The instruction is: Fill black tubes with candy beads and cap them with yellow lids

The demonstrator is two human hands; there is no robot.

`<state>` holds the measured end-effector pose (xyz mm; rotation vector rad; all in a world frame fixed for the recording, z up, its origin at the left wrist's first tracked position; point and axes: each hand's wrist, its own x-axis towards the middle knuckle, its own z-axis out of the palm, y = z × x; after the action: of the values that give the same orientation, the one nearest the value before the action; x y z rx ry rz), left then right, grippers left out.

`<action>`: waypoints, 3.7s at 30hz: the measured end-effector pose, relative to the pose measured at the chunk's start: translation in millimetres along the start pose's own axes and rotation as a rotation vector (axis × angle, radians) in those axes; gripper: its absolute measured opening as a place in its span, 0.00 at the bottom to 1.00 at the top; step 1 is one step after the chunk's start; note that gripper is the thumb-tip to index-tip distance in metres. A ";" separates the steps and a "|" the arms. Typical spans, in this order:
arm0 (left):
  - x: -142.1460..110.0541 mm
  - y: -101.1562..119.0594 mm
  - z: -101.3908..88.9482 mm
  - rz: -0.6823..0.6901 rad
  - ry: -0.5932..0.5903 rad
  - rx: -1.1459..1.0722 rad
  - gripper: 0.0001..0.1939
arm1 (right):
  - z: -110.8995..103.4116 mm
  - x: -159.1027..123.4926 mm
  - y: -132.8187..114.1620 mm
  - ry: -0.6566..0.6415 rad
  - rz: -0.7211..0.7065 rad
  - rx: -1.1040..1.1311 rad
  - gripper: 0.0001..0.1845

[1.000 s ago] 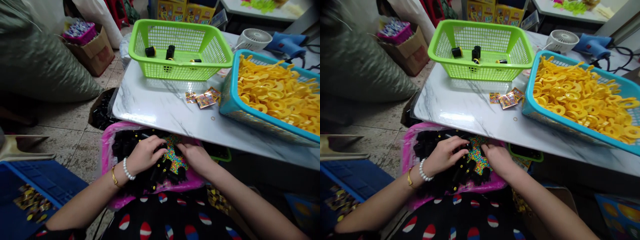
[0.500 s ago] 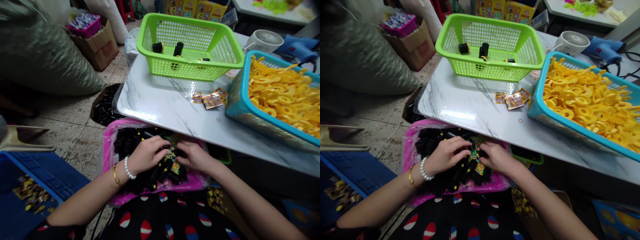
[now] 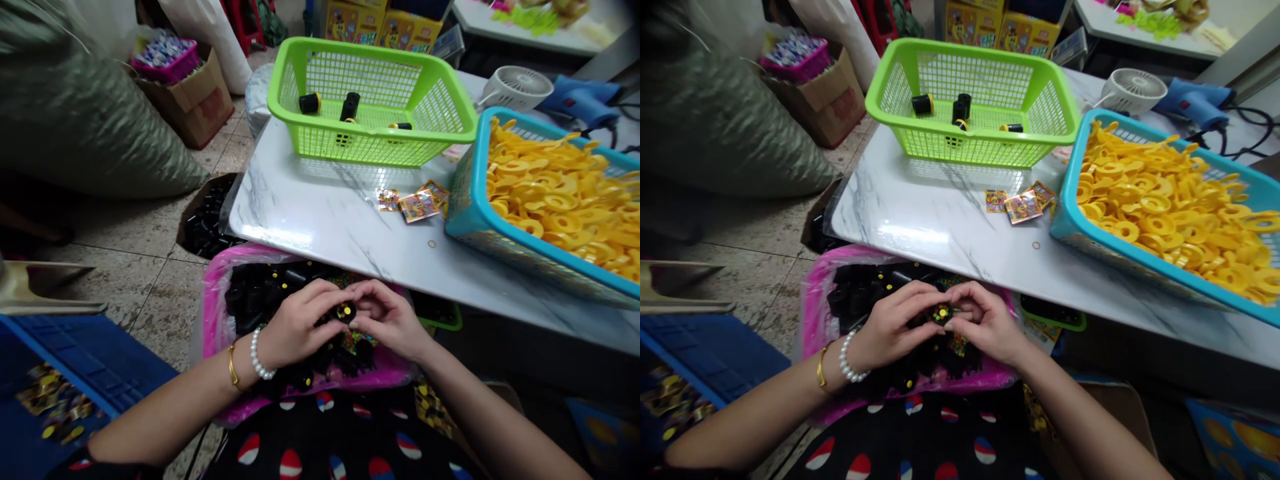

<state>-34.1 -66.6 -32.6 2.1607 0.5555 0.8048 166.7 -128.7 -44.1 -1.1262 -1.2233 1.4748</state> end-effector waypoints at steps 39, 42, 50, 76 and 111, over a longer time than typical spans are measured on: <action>64.0 -17.9 -13.9 -0.062 0.310 0.158 0.20 | -94.2 18.7 -157.5 0.731 -0.364 -0.487 0.09; 66.7 -15.4 -13.3 -0.150 0.337 0.212 0.23 | -49.5 42.9 -126.8 0.249 -0.021 -0.244 0.12; 67.6 -13.7 -14.6 -0.171 0.278 0.224 0.16 | -23.6 78.5 -81.4 0.110 0.230 -0.207 0.16; 70.3 -13.1 -18.6 -0.229 0.213 0.200 0.05 | -13.2 78.4 -106.3 0.104 0.278 -0.475 0.18; 63.2 -13.2 -15.2 -0.180 0.237 -0.159 0.16 | -29.7 70.5 -77.2 -0.003 0.334 0.102 0.18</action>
<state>-1.6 -12.7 -11.6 1.8539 0.7673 0.9766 188.1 -45.2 22.0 -1.3036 -0.9816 1.7652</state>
